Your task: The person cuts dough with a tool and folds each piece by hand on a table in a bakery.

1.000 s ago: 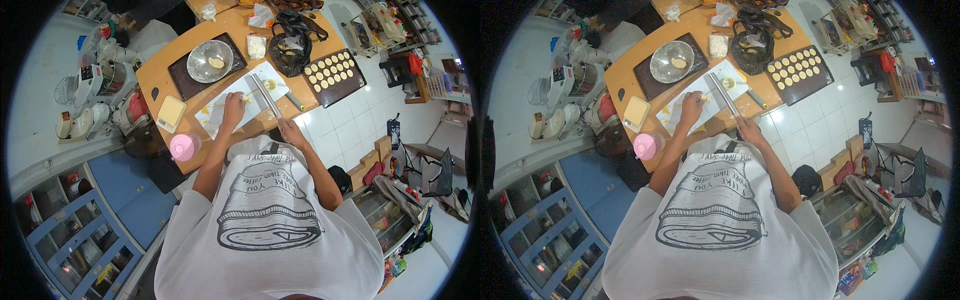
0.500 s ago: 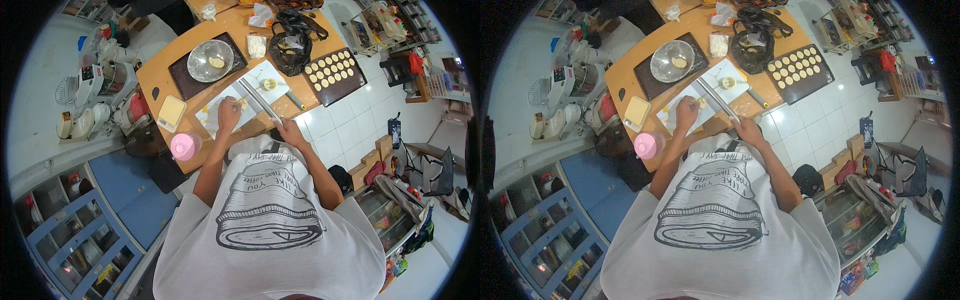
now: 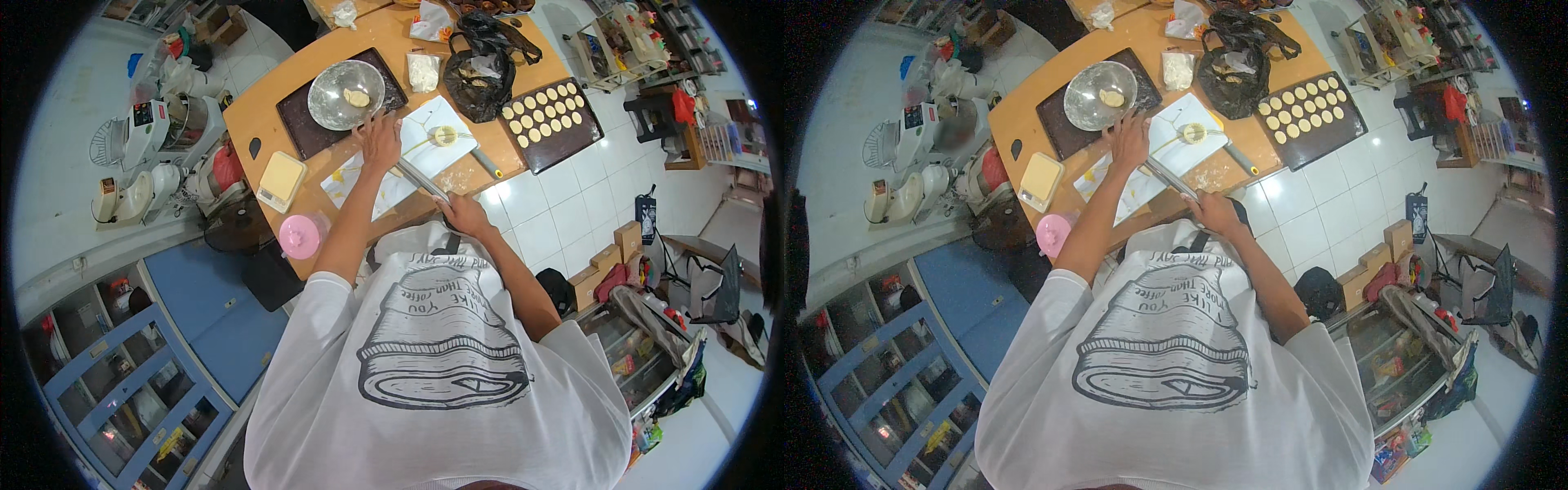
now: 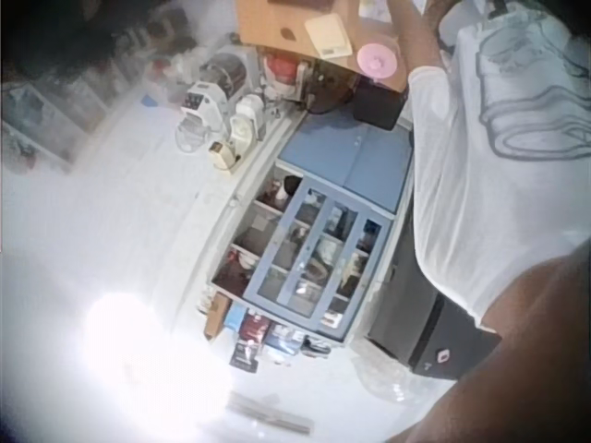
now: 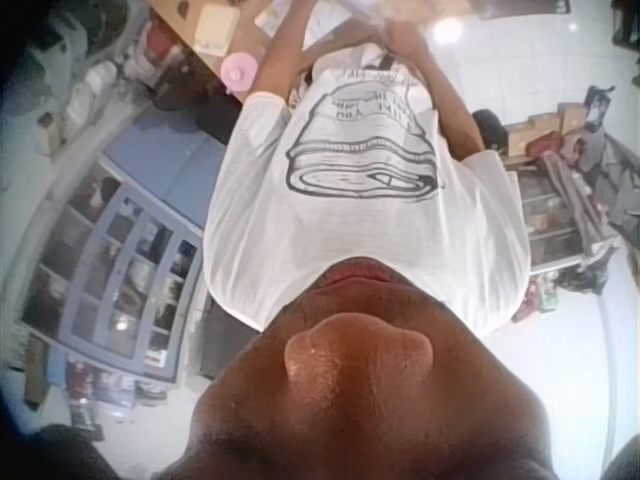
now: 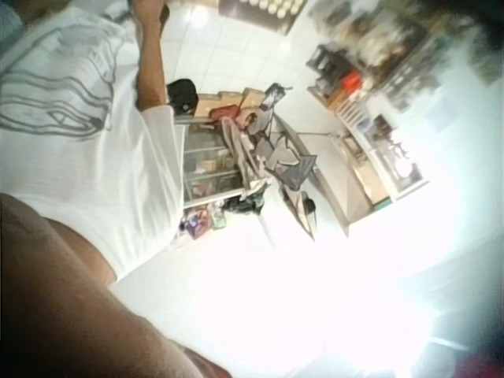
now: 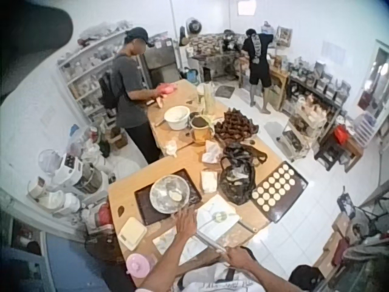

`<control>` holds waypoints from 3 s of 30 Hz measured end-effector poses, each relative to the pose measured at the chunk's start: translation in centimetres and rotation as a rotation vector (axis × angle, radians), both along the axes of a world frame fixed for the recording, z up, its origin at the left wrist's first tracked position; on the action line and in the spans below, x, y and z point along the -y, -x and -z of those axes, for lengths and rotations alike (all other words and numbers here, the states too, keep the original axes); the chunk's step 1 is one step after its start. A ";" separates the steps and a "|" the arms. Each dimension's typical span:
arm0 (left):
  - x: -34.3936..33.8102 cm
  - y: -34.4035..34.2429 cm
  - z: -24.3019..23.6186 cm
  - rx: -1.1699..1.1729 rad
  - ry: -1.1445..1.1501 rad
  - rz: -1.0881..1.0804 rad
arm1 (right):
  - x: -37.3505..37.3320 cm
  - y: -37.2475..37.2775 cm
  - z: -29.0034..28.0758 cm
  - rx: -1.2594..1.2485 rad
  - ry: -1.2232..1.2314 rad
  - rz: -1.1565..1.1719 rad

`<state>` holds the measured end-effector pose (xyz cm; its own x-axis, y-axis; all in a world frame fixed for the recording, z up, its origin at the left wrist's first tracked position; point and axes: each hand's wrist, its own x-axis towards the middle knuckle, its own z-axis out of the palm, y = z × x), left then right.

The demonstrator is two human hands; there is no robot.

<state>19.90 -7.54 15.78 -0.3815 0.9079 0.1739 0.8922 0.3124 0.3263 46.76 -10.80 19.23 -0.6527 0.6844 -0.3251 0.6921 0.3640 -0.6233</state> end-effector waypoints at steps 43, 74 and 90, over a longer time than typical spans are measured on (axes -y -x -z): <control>5.3 -1.7 -7.3 0.947 -0.024 0.216 | -0.8 -3.8 -3.7 -0.576 1.078 0.496; -3.3 -0.1 0.9 0.144 -0.060 0.150 | 3.2 2.4 3.5 -0.305 0.222 0.207; 2.9 -2.2 -4.4 0.307 -0.185 0.166 | 0.2 -1.9 -1.5 -0.728 1.537 0.524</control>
